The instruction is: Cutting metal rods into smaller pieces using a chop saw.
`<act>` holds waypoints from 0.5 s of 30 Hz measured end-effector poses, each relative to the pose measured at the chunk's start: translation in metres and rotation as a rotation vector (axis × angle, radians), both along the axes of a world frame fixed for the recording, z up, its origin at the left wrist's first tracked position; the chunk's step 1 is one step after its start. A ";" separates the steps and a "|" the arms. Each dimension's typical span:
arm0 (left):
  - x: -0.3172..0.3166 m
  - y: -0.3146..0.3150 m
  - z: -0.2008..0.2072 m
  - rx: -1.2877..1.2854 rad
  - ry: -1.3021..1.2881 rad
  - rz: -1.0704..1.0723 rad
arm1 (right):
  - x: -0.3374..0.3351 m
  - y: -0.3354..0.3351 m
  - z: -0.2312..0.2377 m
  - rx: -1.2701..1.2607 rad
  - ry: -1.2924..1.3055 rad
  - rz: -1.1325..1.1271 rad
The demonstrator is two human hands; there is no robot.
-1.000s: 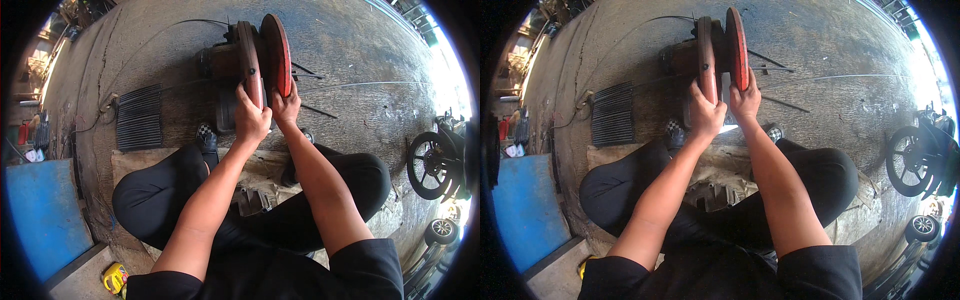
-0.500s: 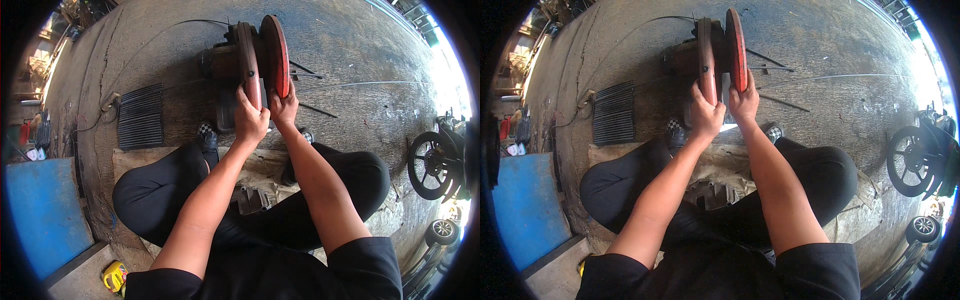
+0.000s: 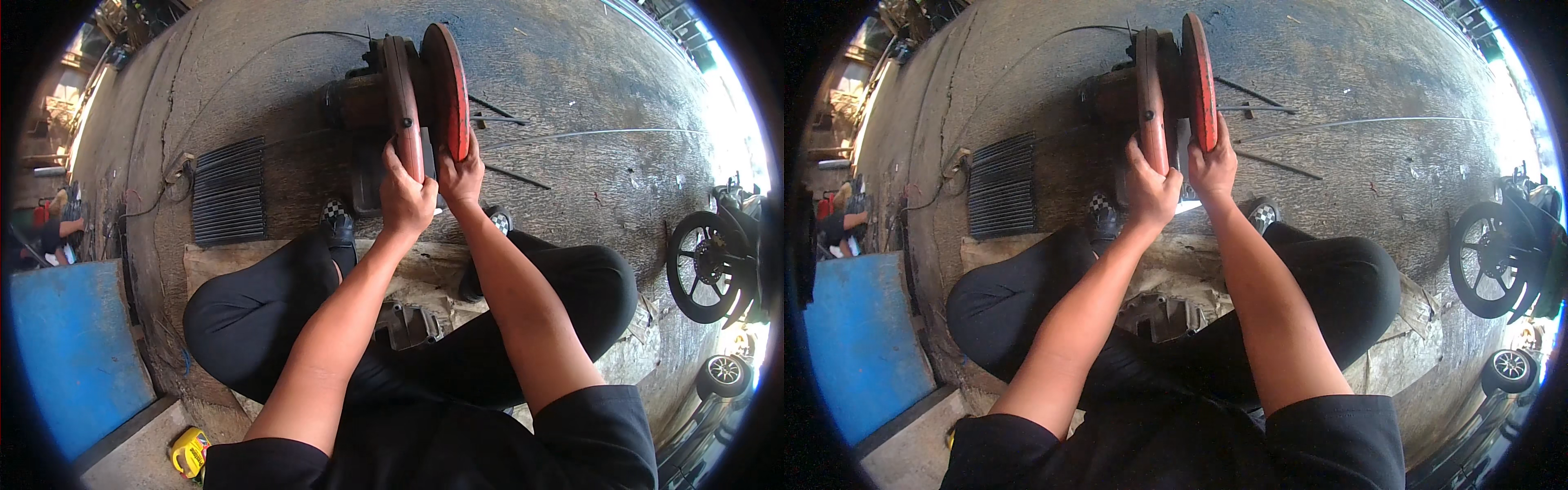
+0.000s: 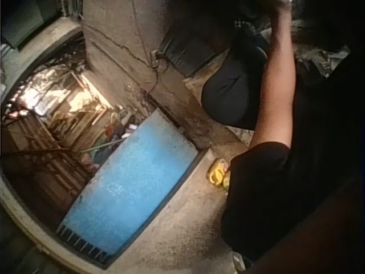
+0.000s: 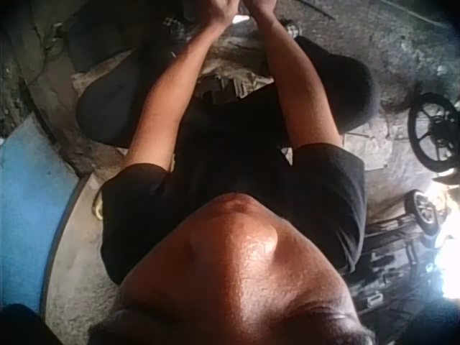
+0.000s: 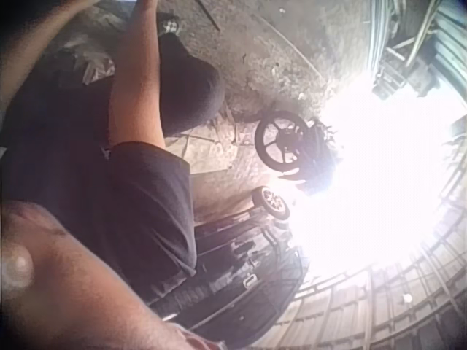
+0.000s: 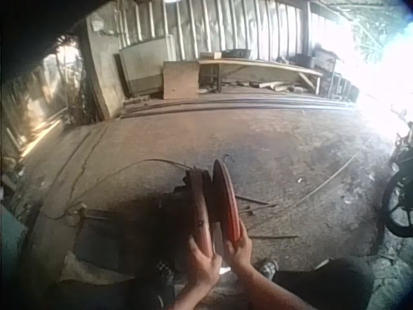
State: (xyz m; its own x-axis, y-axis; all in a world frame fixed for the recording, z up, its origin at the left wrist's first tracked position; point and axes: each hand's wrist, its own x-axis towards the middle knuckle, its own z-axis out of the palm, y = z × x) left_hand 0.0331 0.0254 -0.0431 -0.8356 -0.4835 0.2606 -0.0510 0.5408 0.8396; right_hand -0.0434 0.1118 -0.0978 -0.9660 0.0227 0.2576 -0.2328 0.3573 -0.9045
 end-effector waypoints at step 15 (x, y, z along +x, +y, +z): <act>0.005 0.000 -0.005 -0.018 0.039 0.006 | 0.003 0.001 -0.007 0.013 0.042 0.009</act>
State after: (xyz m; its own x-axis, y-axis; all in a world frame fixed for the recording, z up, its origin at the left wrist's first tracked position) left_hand 0.0380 0.0250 -0.0480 -0.8218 -0.4833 0.3020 -0.0213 0.5555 0.8312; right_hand -0.0408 0.1124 -0.1049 -0.9545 0.0102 0.2981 -0.2737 0.3671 -0.8890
